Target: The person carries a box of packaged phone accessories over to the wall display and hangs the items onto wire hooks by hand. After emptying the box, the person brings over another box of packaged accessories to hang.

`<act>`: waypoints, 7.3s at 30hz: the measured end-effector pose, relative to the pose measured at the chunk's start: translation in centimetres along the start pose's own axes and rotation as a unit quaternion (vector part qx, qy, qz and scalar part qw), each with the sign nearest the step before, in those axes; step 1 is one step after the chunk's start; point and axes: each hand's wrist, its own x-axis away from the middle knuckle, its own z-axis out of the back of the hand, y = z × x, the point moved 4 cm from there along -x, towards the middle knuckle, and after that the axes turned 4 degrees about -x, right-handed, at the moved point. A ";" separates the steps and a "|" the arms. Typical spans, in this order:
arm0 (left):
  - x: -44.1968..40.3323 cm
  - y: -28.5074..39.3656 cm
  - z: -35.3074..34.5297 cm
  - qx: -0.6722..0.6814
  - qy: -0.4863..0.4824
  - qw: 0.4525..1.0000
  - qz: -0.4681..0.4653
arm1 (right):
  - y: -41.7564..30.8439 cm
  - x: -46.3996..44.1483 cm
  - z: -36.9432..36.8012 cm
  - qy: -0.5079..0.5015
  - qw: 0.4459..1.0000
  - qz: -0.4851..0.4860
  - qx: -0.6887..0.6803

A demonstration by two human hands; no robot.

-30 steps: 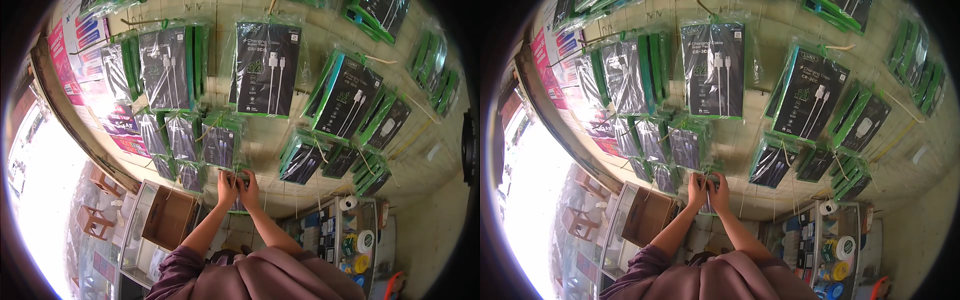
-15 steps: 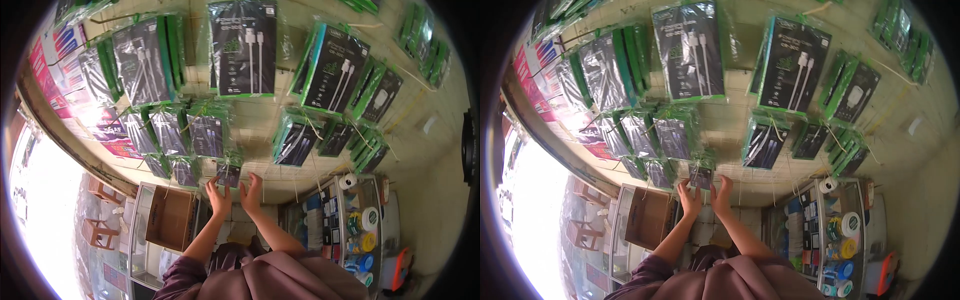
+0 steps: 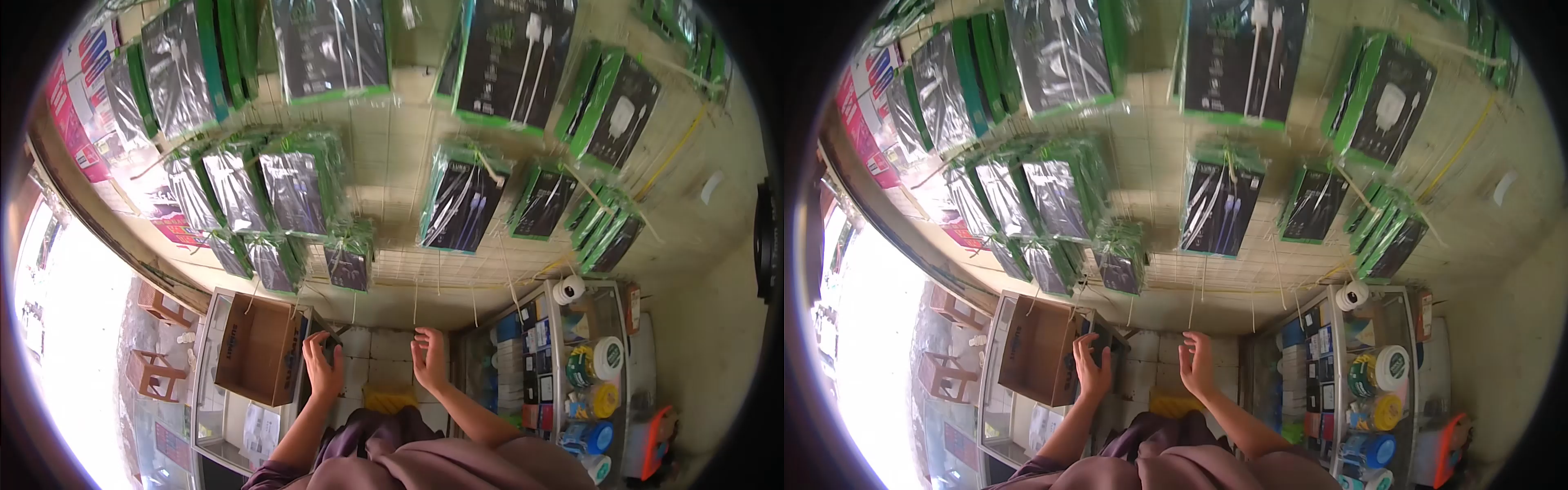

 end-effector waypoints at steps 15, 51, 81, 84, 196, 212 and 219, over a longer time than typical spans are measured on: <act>6.0 -11.3 -12.3 0.036 0.144 0.954 -0.260 | 15.3 10.0 -4.4 0.135 0.951 0.249 0.127; 14.7 -50.3 10.6 0.221 0.176 0.922 0.264 | 12.0 22.1 -44.9 -0.099 0.988 -0.116 -0.006; 54.3 -27.1 7.8 0.389 -0.315 0.844 0.193 | 13.6 63.7 -2.7 0.253 0.957 -0.091 -0.109; 55.6 -27.7 4.7 0.342 -0.425 0.820 0.173 | 14.5 70.5 2.6 0.382 0.910 -0.101 -0.127; 179.3 -12.6 -65.9 -0.203 -0.771 0.432 -0.422 | 59.2 195.2 42.2 0.515 0.377 -0.760 0.124; 161.4 13.8 -47.5 -0.052 -0.778 0.447 -0.439 | 26.2 179.8 48.4 0.520 0.440 -0.705 0.196; 150.6 22.5 -39.9 -0.032 -0.735 0.510 -0.445 | 13.3 170.7 53.8 0.564 0.492 -0.610 0.260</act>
